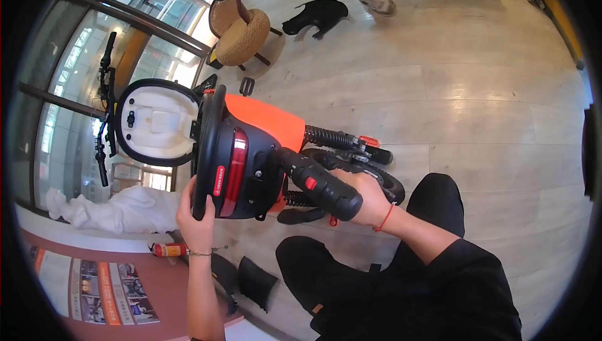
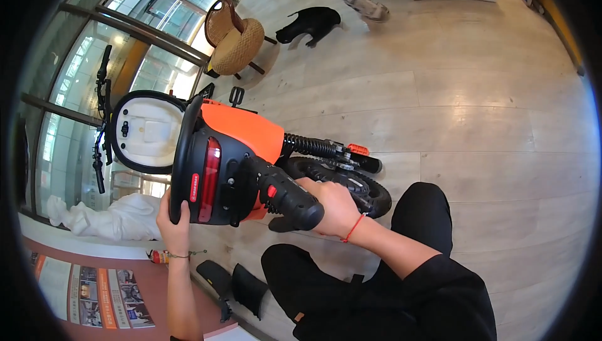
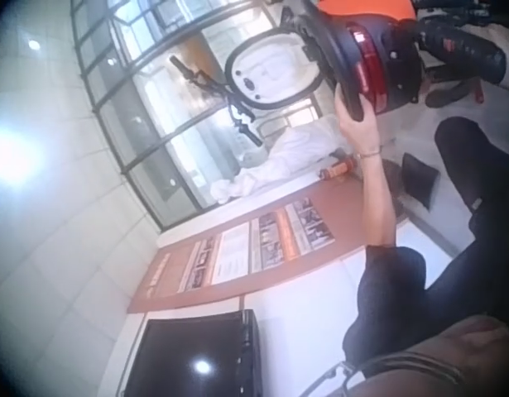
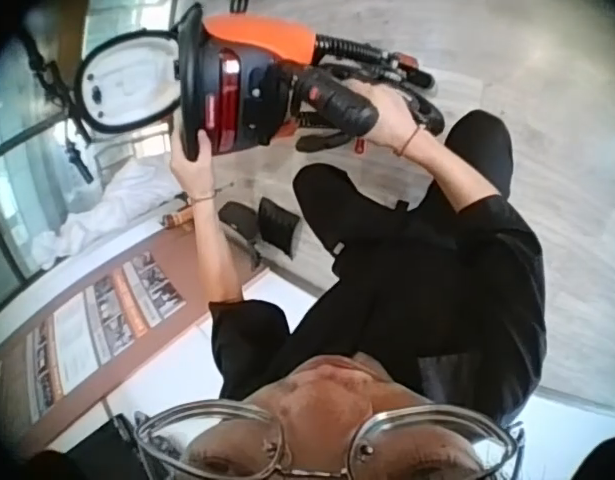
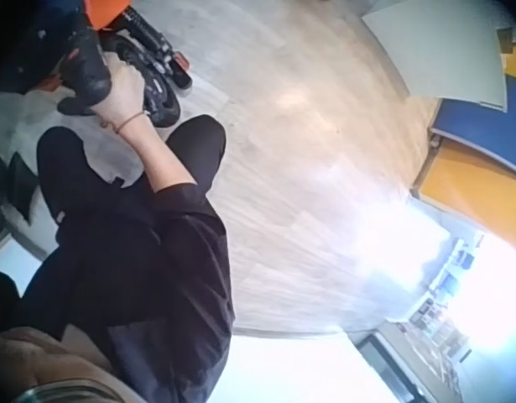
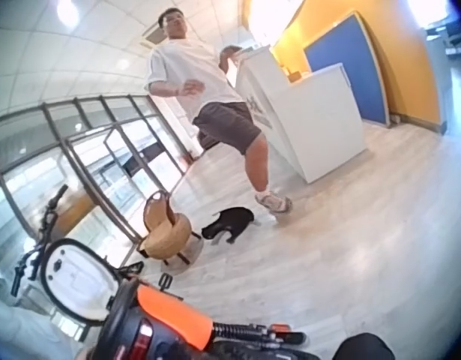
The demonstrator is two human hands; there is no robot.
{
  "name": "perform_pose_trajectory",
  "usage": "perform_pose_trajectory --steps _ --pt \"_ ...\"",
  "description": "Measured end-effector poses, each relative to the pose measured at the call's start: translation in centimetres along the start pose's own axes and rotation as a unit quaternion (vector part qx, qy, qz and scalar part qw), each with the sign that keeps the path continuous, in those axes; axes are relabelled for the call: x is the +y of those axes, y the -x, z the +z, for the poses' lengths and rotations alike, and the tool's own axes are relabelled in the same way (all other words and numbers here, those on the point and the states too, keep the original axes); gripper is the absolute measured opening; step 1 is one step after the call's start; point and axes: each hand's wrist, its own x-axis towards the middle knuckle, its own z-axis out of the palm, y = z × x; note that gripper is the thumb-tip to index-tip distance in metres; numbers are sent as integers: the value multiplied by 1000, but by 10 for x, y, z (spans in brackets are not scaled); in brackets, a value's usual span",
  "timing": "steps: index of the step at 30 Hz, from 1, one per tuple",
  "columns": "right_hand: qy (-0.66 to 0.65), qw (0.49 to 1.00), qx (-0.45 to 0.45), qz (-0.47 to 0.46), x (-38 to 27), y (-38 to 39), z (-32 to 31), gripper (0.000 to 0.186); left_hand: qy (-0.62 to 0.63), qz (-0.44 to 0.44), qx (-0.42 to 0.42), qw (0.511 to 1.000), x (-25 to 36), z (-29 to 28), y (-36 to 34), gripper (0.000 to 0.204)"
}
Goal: Repairing the rear light and body panel assembly of an electric scooter using an electric screwdriver.
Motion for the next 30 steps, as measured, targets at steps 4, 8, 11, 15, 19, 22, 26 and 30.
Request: perform_pose_trajectory --steps 4,8,11,15,19,22,26,30 --pt "-26 1000 9 -4 -6 1 -11 55 -1 -15 -3 1000 -1 0 1 44" --pt "-24 999 16 -27 -9 4 -20 49 -16 -4 5 1000 -1 0 1 46" --pt "-15 999 13 -50 -1 16 -36 43 -28 -2 7 1000 0 0 2 46" --pt "-126 986 46 -103 7 47 -41 25 -30 13 19 999 0 1 0 45" --pt "-426 866 -36 260 7 85 -19 37 -32 24 18 999 -7 1 -1 43" --pt "-452 833 -26 319 10 108 -11 57 14 23 23 999 -12 1 1 41" --pt "-507 770 12 387 23 135 -16 59 -13 34 59 998 -19 5 2 41" --pt "-584 721 -13 372 42 156 -23 42 18 51 75 996 -26 8 3 37"
